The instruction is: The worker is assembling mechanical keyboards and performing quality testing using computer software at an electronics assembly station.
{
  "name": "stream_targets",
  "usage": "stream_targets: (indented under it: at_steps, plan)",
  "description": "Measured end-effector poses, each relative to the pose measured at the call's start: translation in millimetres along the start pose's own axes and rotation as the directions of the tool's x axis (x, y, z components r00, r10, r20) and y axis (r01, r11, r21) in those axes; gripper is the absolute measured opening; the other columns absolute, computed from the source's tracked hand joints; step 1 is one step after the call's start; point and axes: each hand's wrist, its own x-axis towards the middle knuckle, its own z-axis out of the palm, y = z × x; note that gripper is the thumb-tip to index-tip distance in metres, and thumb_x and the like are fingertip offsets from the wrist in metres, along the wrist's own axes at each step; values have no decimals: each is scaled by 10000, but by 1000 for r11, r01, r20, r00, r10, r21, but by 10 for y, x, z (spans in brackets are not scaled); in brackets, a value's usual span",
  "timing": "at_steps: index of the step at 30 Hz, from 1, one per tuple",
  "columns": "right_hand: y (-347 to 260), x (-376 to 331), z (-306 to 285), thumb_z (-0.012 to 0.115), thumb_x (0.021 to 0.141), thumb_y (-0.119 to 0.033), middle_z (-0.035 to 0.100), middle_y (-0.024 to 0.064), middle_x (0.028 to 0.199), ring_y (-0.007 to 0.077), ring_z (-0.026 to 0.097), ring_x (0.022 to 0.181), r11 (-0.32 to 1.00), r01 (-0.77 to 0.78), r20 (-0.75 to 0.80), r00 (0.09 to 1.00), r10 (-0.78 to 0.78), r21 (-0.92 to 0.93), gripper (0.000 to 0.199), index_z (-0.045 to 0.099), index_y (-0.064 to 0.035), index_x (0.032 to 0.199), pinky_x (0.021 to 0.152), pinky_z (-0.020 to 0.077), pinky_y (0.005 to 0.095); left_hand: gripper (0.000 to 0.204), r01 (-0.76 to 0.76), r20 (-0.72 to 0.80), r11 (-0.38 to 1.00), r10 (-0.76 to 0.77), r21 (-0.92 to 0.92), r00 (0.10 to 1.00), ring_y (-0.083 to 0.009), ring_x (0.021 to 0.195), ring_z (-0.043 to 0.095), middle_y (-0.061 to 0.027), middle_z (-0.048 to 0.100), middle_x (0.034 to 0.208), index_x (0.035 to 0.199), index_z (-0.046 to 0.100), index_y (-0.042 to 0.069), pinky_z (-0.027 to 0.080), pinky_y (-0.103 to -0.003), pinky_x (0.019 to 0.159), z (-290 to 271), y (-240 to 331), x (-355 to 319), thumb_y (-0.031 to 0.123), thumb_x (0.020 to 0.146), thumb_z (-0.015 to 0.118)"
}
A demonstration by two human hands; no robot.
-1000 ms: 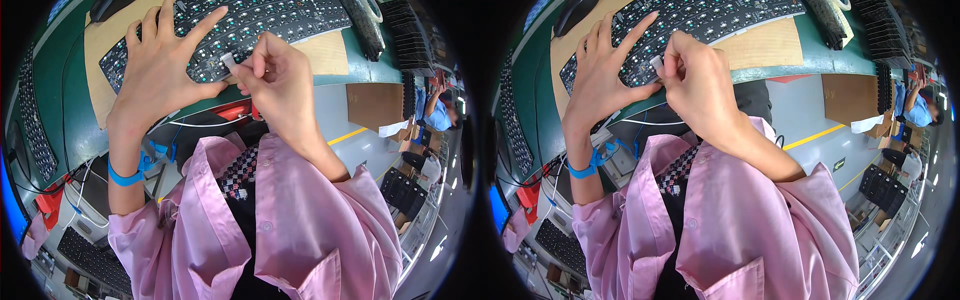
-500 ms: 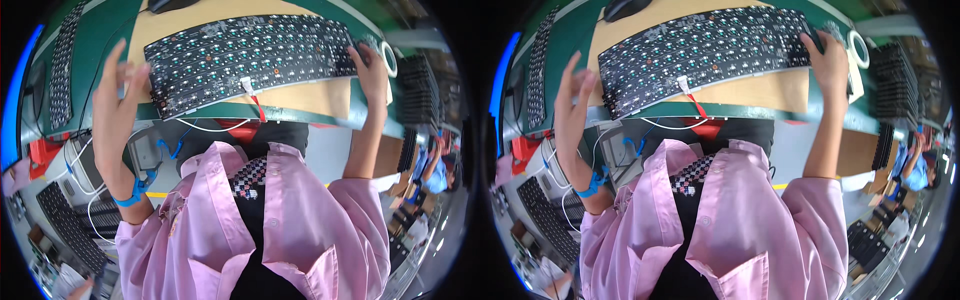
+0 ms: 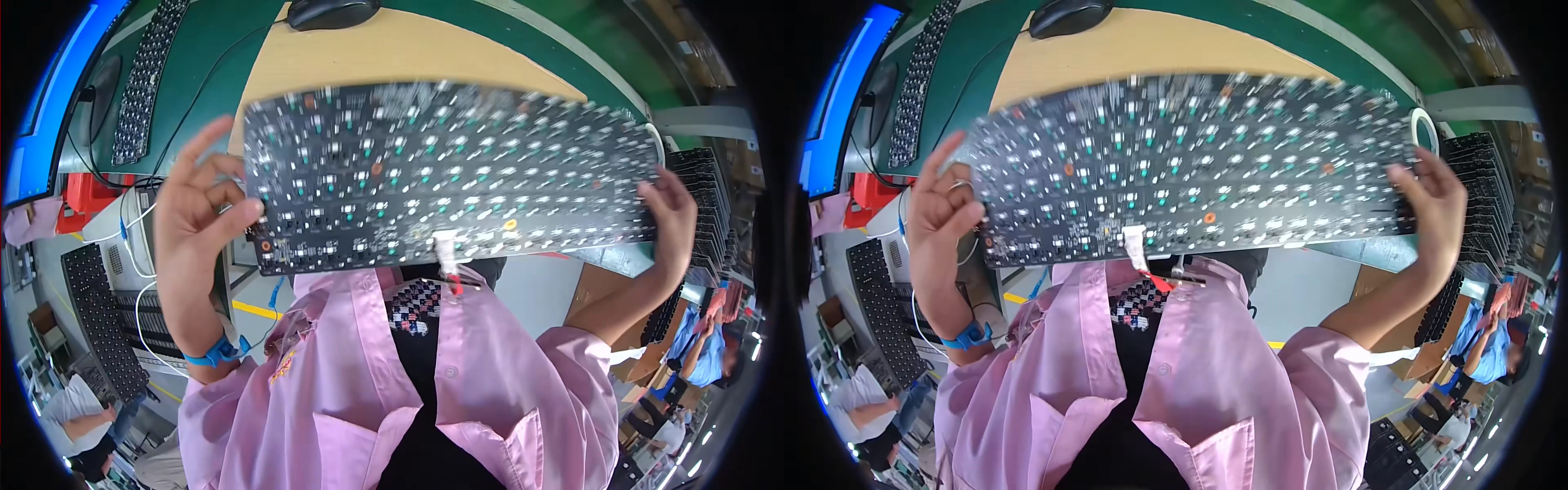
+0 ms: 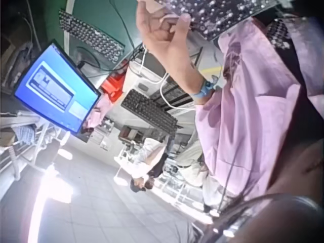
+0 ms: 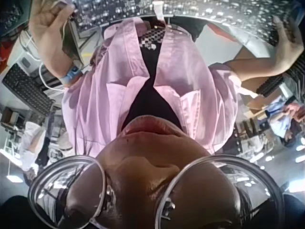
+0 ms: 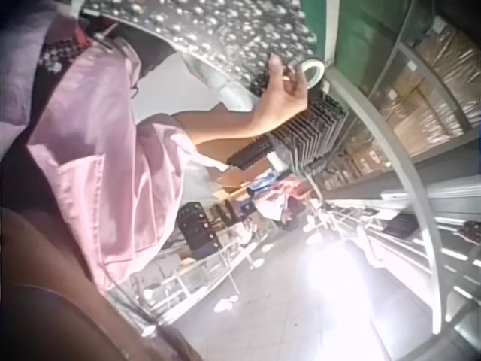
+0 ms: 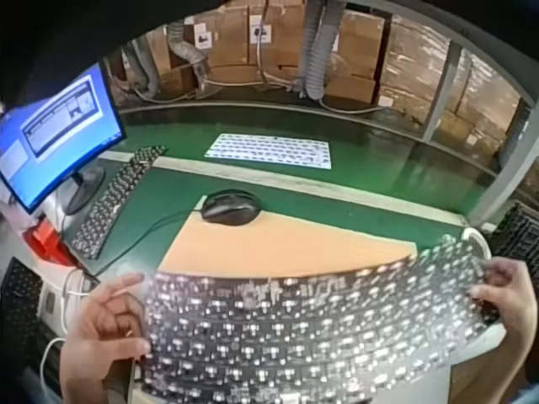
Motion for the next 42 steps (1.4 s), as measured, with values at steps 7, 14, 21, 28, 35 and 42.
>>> stream_targets:
  at_steps: [7,14,21,28,35,42]
  plan:
    - [-469,490,-72,668,639,-39,580,47,771,154,547,720,831,544,-491,695,-524,-116,213,560,-29,821,708,430,253,468,-652,-158,415,895,634,417,-149,748,589,-87,600,871,1049,529,7,477,-210,679,-47,419,730,-92,607,645]
    - [246,547,646,506,622,54,548,75,932,165,505,788,714,684,45,726,-686,-152,242,482,-44,841,725,401,260,223,-646,157,315,811,696,564,-202,758,587,-78,604,795,736,557,21,443,-270,673,-316,-626,867,-88,545,595]
    - [-9,415,574,510,693,-23,516,107,1046,260,500,904,224,832,480,489,-728,-508,341,464,-44,1031,815,388,329,199,-282,-118,630,515,723,849,-171,753,584,-90,610,846,818,580,-9,460,-257,632,-217,-559,634,-104,645,552]
    - [273,371,60,534,837,-232,502,175,1107,290,520,947,822,-144,95,968,233,-550,417,451,19,1159,795,423,352,260,3,-180,947,58,323,982,-140,707,585,-99,603,928,1058,551,-42,484,-223,592,-264,-492,749,-9,803,508]
    - [643,341,217,505,853,-283,506,175,1115,244,532,928,775,146,186,982,-37,-615,458,443,33,1179,798,422,312,393,136,-102,937,-109,321,989,-153,675,587,-152,586,943,1158,457,-89,487,-216,595,-261,-422,875,64,807,547]
    - [546,246,14,547,798,-191,483,168,1147,194,518,941,1000,-4,365,931,-3,18,539,363,-9,1271,802,417,271,498,51,21,998,-50,-47,999,-134,680,551,-123,575,868,1171,433,-67,452,-218,595,-264,-582,787,111,748,627]
